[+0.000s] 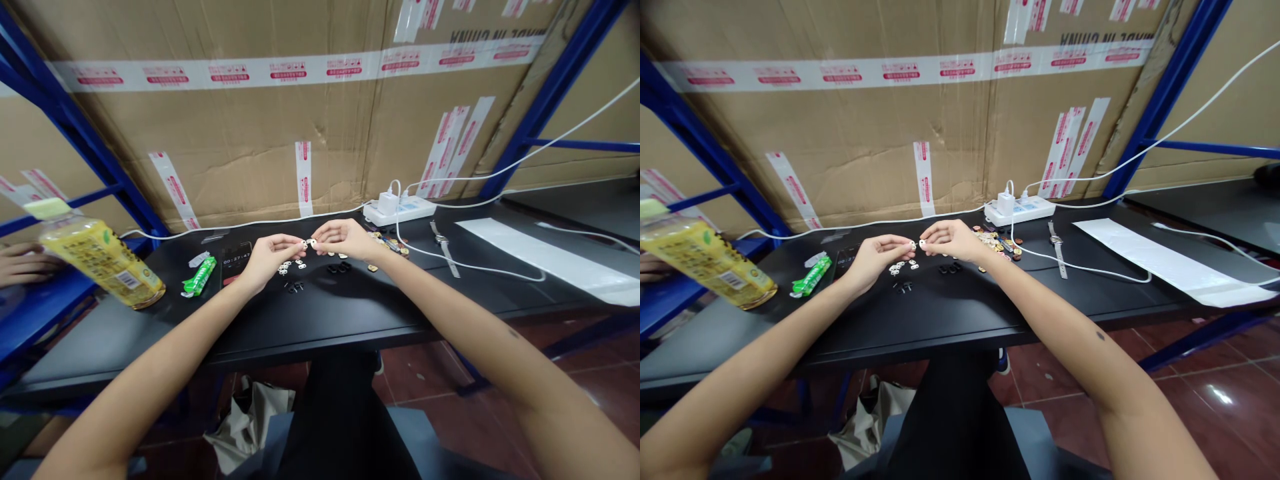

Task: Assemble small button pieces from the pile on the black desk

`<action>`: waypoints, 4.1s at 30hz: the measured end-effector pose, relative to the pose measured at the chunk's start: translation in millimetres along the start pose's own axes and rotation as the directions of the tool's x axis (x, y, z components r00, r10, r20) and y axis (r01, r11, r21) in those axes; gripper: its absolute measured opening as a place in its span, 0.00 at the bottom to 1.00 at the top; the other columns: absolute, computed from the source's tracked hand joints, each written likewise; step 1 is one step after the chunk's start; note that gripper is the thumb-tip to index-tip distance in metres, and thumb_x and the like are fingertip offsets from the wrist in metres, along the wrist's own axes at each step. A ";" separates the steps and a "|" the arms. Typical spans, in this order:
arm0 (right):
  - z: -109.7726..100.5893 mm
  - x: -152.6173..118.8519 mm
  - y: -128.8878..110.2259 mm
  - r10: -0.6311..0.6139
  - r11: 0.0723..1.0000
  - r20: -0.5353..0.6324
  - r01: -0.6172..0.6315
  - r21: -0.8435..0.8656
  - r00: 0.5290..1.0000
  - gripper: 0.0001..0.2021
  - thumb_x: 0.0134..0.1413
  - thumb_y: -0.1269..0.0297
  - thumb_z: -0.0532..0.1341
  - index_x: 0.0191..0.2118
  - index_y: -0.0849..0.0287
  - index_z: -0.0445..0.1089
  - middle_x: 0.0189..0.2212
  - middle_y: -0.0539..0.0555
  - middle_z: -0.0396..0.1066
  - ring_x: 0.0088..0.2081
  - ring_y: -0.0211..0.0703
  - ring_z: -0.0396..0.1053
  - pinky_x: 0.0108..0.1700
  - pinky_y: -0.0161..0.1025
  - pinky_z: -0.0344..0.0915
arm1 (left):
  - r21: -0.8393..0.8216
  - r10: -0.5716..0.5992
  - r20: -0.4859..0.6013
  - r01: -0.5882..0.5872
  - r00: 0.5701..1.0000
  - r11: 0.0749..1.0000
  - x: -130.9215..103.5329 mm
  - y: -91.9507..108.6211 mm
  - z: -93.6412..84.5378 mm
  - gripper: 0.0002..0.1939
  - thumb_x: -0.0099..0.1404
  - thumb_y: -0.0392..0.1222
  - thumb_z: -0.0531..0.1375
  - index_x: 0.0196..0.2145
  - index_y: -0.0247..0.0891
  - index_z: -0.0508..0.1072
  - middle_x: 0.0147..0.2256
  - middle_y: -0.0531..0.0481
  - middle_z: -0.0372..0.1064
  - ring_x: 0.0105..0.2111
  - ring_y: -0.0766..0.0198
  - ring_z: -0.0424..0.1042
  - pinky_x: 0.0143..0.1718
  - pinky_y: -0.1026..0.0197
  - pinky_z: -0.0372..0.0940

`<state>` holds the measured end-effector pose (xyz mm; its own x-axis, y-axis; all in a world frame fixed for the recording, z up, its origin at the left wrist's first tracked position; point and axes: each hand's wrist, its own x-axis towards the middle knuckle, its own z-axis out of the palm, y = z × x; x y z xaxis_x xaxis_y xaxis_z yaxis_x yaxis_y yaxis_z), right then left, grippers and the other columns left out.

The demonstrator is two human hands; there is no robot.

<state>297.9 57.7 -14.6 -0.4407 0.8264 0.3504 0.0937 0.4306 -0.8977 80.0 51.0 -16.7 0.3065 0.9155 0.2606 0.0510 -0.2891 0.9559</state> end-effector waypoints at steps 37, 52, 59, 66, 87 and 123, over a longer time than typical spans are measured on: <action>-23.4 0.2 19.5 -0.087 0.612 0.099 0.132 -0.780 0.991 0.07 0.51 0.68 0.63 0.37 0.60 0.76 0.38 0.56 0.72 0.39 0.43 0.70 0.44 0.39 0.64 | -0.037 0.002 -0.017 -0.003 1.000 0.999 1.7 -1.3 -0.7 0.17 0.53 0.45 0.70 0.36 0.31 0.77 0.33 0.43 0.77 0.34 0.61 0.77 0.46 0.55 0.70; -4.9 0.8 -2.6 -0.010 0.998 -0.022 0.008 -0.064 1.000 0.17 0.50 0.60 0.66 0.43 0.66 0.74 0.33 0.58 0.77 0.33 0.39 0.75 0.42 0.40 0.74 | 0.009 0.001 -0.008 -0.001 1.000 1.000 -0.1 0.1 0.9 0.18 0.53 0.47 0.70 0.36 0.31 0.77 0.34 0.42 0.77 0.35 0.59 0.77 0.47 0.53 0.70; -1.0 -1.3 -5.4 0.049 0.999 0.026 -0.049 -0.003 0.998 0.18 0.46 0.59 0.69 0.41 0.66 0.75 0.35 0.60 0.78 0.37 0.43 0.77 0.47 0.43 0.73 | 0.026 -0.004 0.008 0.004 1.000 1.000 0.0 -0.5 0.9 0.19 0.52 0.48 0.70 0.36 0.31 0.77 0.35 0.41 0.77 0.35 0.59 0.77 0.46 0.53 0.70; 1.0 -1.7 -4.3 0.032 0.999 0.060 -0.033 0.018 0.998 0.19 0.47 0.58 0.69 0.42 0.67 0.74 0.33 0.59 0.78 0.35 0.41 0.76 0.44 0.41 0.73 | 0.054 0.009 0.031 -0.011 0.999 0.998 0.0 -0.8 0.3 0.19 0.52 0.49 0.70 0.36 0.31 0.77 0.34 0.42 0.77 0.35 0.58 0.77 0.46 0.53 0.70; 2.4 -1.4 0.6 -0.019 0.999 0.053 0.017 0.033 0.998 0.17 0.45 0.55 0.69 0.37 0.65 0.75 0.30 0.56 0.77 0.31 0.38 0.75 0.39 0.39 0.73 | 0.097 0.042 0.078 -0.049 0.996 0.994 -3.4 2.4 3.2 0.20 0.54 0.51 0.69 0.37 0.32 0.77 0.36 0.40 0.78 0.36 0.57 0.77 0.45 0.54 0.70; 1.8 -4.2 -9.7 -0.034 0.998 0.034 0.036 -0.053 0.999 0.20 0.47 0.54 0.67 0.41 0.66 0.75 0.32 0.58 0.77 0.30 0.38 0.73 0.38 0.39 0.72 | 0.153 0.103 0.109 -0.119 0.989 0.981 -0.4 2.4 -0.6 0.20 0.57 0.51 0.66 0.41 0.33 0.77 0.38 0.41 0.77 0.36 0.58 0.76 0.44 0.55 0.70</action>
<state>297.2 49.4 -7.9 -0.4738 0.7984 0.3716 0.1247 0.4785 -0.8692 79.5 50.1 -14.5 0.4121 0.8447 0.3415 0.1592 -0.4358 0.8858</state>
